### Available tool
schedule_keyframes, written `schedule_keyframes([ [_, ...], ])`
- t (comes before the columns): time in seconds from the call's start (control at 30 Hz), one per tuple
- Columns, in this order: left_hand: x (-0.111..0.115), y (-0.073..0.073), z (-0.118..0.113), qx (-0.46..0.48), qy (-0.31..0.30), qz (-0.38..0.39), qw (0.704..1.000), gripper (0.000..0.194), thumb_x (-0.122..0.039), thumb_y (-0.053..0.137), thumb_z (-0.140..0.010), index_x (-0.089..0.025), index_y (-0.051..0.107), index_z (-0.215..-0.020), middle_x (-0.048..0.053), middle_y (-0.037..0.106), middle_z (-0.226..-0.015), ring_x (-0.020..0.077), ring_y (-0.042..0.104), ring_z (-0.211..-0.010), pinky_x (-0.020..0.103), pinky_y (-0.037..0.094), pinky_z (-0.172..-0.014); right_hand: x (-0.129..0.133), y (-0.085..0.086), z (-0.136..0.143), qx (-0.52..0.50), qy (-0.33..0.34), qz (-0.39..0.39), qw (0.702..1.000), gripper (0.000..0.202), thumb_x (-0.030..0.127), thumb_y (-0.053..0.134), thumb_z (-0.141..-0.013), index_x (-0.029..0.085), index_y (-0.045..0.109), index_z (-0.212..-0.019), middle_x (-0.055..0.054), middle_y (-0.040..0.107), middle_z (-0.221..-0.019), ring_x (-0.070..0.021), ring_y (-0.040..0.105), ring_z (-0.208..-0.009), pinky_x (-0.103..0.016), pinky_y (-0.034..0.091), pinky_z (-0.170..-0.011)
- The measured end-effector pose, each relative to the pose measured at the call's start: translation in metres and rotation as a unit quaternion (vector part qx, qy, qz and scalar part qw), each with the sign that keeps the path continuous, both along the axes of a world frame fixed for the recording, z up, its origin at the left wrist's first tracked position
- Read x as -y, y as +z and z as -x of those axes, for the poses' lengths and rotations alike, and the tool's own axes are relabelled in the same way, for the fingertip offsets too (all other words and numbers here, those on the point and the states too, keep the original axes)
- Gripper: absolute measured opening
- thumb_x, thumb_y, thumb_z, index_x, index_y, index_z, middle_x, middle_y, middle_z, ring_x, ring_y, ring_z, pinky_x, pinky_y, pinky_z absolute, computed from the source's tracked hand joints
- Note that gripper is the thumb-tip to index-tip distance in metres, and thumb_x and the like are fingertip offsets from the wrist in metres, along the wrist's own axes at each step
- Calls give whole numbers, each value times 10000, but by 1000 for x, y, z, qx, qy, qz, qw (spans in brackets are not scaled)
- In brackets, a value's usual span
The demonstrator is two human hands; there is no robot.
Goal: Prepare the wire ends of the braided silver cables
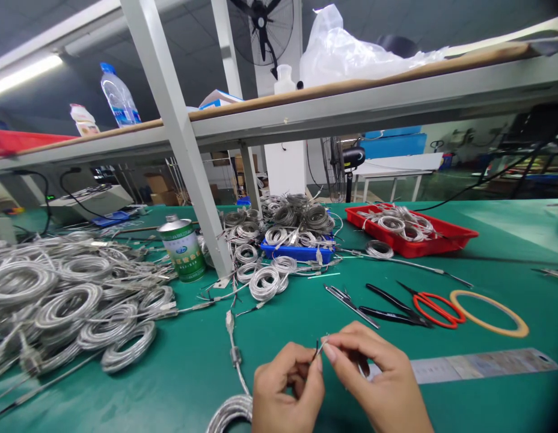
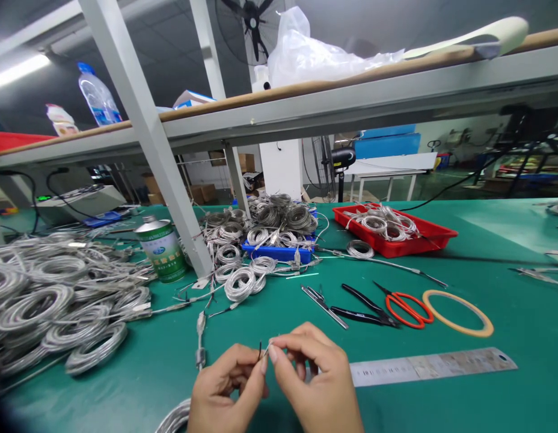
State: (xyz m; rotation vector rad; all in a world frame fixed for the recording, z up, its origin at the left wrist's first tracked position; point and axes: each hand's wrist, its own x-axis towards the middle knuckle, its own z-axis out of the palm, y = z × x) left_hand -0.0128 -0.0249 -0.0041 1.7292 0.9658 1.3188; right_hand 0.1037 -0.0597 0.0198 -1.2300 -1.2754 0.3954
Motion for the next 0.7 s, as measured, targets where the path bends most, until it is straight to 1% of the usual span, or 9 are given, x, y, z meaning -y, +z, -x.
schedule_keyframes([
  [0.17, 0, -2, -1, -3, -6, 1, 1000, 195, -303, 523, -744, -160, 569, -620, -37, 451, -435, 79, 410, -346, 177, 267, -359, 0, 0, 0, 0, 8, 18, 1000, 123, 250, 583, -759, 196, 665, -685, -24, 593, -636, -133, 520, -539, -212, 412, -451],
  [0.3, 0, -1, -2, 13, -20, 34, 999, 207, -327, 535, -737, -160, 556, -616, -37, 443, -429, 79, 411, -345, 175, 275, -361, 1, 3, 2, -19, 11, 30, 999, 131, 261, 572, -772, 197, 660, -699, -21, 586, -657, -137, 524, -559, -219, 412, -474],
  [0.43, 1, 4, -2, 29, -32, 75, 996, 236, -366, 555, -728, -161, 546, -611, -35, 452, -405, 80, 410, -338, 172, 268, -361, 2, 6, 6, -42, 12, 29, 999, 159, 290, 549, -789, 202, 638, -691, -20, 578, -672, -151, 531, -600, -230, 415, -520],
  [0.57, 3, 12, -1, 33, -36, 108, 993, 230, -376, 566, -728, -150, 578, -683, -26, 491, -386, 78, 399, -331, 166, 250, -365, 3, 6, 8, -43, 15, 22, 999, 182, 302, 512, -813, 206, 618, -699, -17, 568, -687, -152, 523, -630, -229, 408, -554],
  [0.7, 5, 17, -1, 49, -41, 127, 990, 218, -359, 579, -727, -149, 566, -668, -33, 488, -378, 80, 427, -339, 160, 277, -379, 2, 4, 9, -24, 19, 18, 999, 173, 283, 510, -815, 208, 605, -691, -1, 548, -662, -133, 500, -599, -220, 376, -527],
])
